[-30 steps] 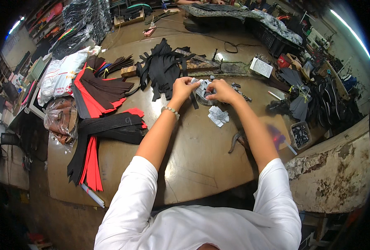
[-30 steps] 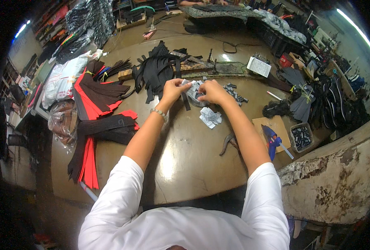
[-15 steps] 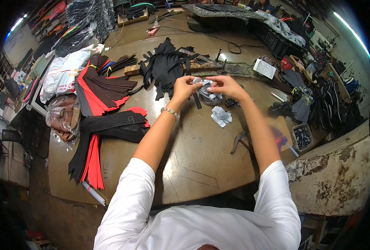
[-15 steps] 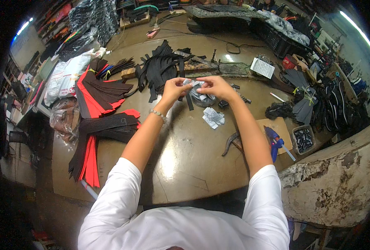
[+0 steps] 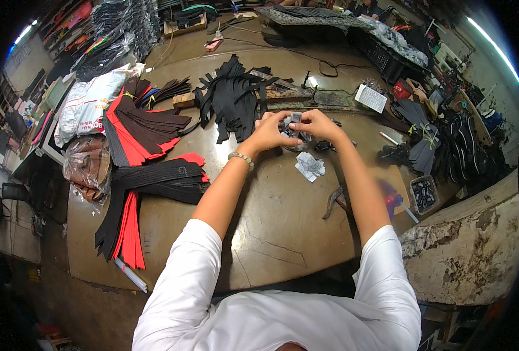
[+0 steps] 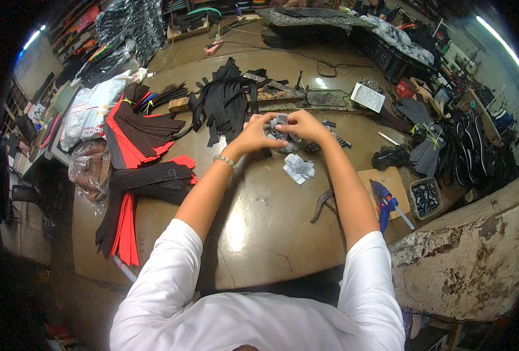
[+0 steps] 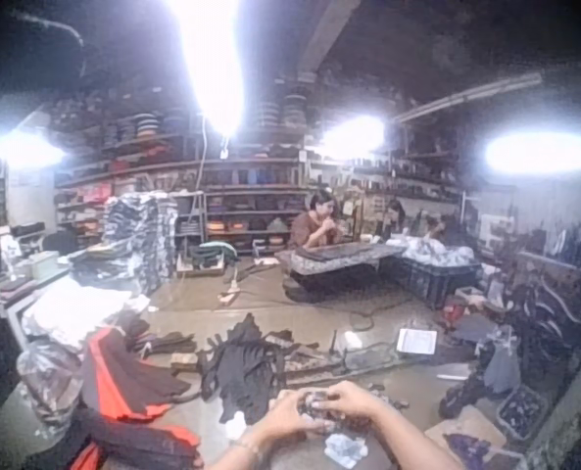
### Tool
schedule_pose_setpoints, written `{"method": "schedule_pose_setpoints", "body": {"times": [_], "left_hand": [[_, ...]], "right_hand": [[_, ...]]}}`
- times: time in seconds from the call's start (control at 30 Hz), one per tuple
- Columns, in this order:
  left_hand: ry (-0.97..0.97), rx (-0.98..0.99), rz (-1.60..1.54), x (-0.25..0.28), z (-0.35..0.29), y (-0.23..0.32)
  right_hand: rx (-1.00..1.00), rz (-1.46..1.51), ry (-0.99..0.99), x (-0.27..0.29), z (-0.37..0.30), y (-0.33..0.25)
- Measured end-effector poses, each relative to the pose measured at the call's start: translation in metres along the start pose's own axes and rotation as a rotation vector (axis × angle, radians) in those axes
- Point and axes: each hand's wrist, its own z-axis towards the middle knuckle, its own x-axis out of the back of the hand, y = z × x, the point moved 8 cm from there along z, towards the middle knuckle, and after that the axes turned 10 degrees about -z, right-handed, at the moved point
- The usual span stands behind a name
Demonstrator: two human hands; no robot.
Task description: The person bundles black fabric strips with a rubber band, then uses a hot glue gun to attach metal buckles to the ends of the strips. They repeatedly apply glue and press the buckles onto the fabric.
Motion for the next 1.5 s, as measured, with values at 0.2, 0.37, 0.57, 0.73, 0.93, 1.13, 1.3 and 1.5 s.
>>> {"method": "schedule_pose_setpoints", "body": {"times": [0.2,0.37,0.57,0.73,0.93,1.13,1.3,1.5], "left_hand": [[0.02,0.117,0.131,-0.011,-0.004,-0.014],[0.084,0.098,0.175,-0.01,-0.004,-0.015],[0.03,0.109,0.143,-0.012,-0.004,-0.016],[0.066,0.067,0.111,-0.01,-0.005,-0.012],[0.225,-0.181,0.198,0.002,-0.015,0.019],[0.215,0.108,-0.495,0.006,-0.061,0.02],[-0.07,0.558,-1.631,-0.034,-0.093,0.031],[-0.075,0.422,-2.029,-0.023,-0.095,0.058]], "right_hand": [[-0.037,0.212,0.234,0.016,-0.006,0.003],[-0.023,0.273,0.341,0.024,-0.011,0.002],[-0.037,0.525,0.508,0.046,-0.023,-0.005],[0.032,0.594,0.59,0.074,-0.041,-0.019],[-0.045,0.588,0.527,0.085,-0.064,-0.026],[-0.073,0.592,0.441,0.07,-0.076,-0.061],[-0.005,0.611,0.306,0.048,-0.074,-0.108],[0.005,0.567,0.075,0.014,-0.086,-0.137]]}}
